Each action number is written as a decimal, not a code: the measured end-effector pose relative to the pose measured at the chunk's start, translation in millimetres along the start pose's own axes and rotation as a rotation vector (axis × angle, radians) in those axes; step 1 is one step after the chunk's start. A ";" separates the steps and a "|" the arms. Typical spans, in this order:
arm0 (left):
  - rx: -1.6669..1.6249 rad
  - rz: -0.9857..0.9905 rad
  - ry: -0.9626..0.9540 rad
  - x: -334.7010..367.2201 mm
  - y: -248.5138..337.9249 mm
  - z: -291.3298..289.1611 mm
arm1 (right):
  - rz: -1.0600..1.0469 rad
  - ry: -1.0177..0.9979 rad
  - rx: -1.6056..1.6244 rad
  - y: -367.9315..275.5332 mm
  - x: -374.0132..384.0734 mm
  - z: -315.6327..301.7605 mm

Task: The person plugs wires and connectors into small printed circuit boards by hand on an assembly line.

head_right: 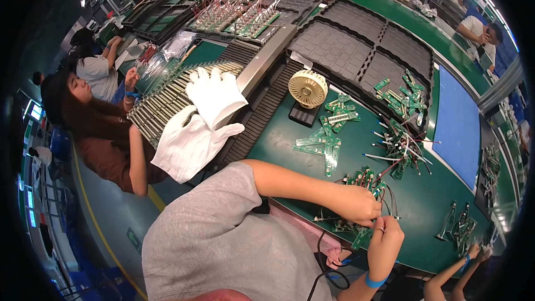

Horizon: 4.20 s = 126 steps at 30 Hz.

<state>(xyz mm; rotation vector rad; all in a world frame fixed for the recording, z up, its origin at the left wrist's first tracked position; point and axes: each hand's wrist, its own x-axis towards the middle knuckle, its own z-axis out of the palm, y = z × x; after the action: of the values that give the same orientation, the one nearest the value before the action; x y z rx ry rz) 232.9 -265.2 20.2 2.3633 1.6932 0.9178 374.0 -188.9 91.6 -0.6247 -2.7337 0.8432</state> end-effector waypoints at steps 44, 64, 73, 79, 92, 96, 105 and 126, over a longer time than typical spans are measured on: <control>-1.179 -0.498 0.116 10.2 1.0 -44.1 | 0.110 0.069 0.727 37.4 -1.8 -7.2; -1.469 -0.537 0.090 13.5 0.1 -31.3 | 0.150 -0.051 0.852 39.0 2.4 1.2; -1.465 -0.521 0.098 13.1 0.5 -31.4 | 0.126 -0.035 0.923 39.2 2.7 3.9; -1.438 -0.519 0.088 12.7 1.5 -31.9 | 0.148 -0.036 0.873 38.4 4.0 4.4; -1.291 -0.460 0.130 10.4 5.8 -31.9 | 0.151 -0.039 0.818 35.6 6.7 5.4; -1.162 -0.451 0.142 8.0 10.1 -31.1 | 0.129 -0.032 0.817 27.0 5.3 7.5; -1.076 -0.428 0.157 6.4 12.4 -28.1 | 0.059 0.094 0.568 12.7 -1.4 4.4; 0.382 -1.114 0.032 -34.3 -113.0 -62.3 | -0.497 0.443 -0.365 66.0 156.1 41.3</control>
<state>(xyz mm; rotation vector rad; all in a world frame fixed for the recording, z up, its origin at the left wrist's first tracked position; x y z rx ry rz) 99.7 -269.0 10.9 1.0864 2.8128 0.4181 244.3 -88.7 31.8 -0.1374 -2.4610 0.0758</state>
